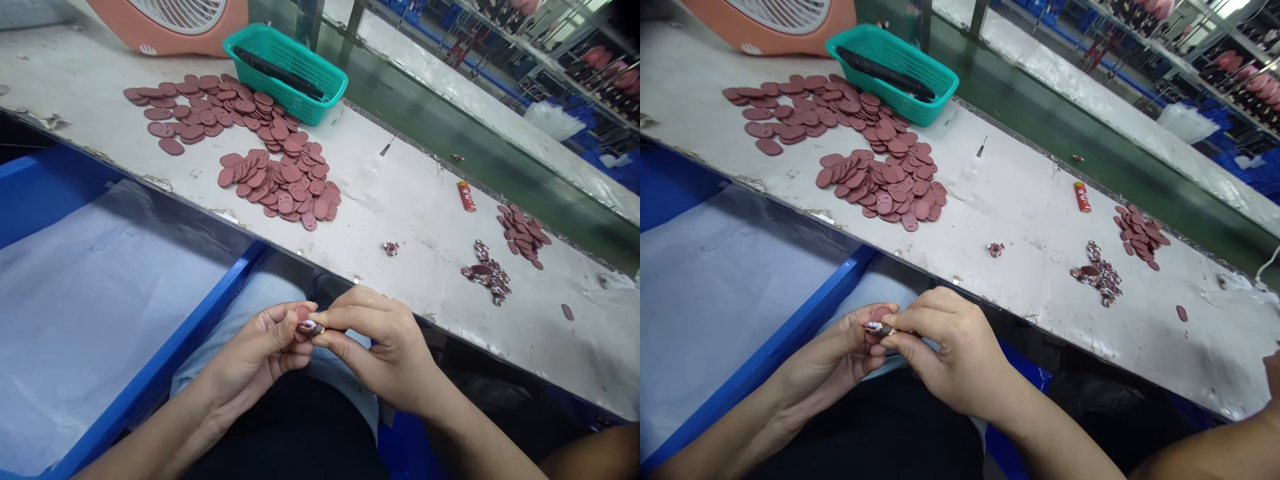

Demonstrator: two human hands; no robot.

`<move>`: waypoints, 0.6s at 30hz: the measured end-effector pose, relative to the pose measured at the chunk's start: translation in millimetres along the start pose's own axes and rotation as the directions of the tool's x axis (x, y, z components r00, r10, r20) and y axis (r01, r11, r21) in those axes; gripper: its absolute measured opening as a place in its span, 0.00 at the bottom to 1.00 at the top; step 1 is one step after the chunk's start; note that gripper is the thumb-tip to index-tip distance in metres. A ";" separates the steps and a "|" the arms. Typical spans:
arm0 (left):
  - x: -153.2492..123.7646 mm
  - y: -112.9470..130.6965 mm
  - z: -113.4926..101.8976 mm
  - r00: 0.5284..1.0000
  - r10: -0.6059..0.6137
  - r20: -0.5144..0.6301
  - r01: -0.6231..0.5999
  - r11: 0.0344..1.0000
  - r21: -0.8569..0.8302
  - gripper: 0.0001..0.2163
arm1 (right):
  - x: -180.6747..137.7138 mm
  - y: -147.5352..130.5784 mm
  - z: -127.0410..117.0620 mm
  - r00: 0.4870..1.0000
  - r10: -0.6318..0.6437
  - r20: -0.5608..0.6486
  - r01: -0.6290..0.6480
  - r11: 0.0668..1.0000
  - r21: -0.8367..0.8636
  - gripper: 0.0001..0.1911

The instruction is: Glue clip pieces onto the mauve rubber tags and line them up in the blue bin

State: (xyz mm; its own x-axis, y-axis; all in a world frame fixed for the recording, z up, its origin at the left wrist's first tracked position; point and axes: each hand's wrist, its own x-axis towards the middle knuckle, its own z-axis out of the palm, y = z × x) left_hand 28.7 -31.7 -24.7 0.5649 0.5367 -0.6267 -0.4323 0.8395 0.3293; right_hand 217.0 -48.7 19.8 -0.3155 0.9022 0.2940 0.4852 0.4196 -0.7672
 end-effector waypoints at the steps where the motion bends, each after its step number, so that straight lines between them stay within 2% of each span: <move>1: 0.4 0.6 -0.1 1.000 0.003 0.000 -0.003 1.000 -0.002 0.18 | 0.8 0.7 0.1 1.000 0.012 0.005 -0.012 1.000 0.004 0.03; 7: 3.7 6.5 -2.4 0.998 0.017 0.062 -0.020 0.999 0.044 0.18 | 4.3 1.6 -1.0 0.995 0.076 0.063 -0.079 0.996 0.051 0.06; 11: 3.2 10.2 -9.4 0.994 0.073 0.076 -0.083 0.987 0.138 0.23 | 4.9 1.5 4.8 0.996 0.094 0.010 -0.094 0.996 0.000 0.07; 14: -0.7 9.2 -13.7 0.974 0.224 -0.036 -0.214 0.958 0.190 0.20 | 6.8 2.3 17.6 0.994 0.002 -0.107 -0.022 0.981 -0.191 0.07; 18: -7.4 6.4 -13.1 0.869 0.470 -0.154 -0.416 0.863 0.288 0.16 | 11.6 3.1 43.2 0.951 -0.227 -0.209 0.104 0.873 -0.476 0.08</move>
State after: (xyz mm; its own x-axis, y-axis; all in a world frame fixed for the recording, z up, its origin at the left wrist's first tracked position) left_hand 12.6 -31.4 -27.3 0.1796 0.8481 -0.4985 -0.4050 0.5255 0.7482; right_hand 179.5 -41.2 -3.8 -0.2399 0.7839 0.5726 0.7791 0.5074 -0.3682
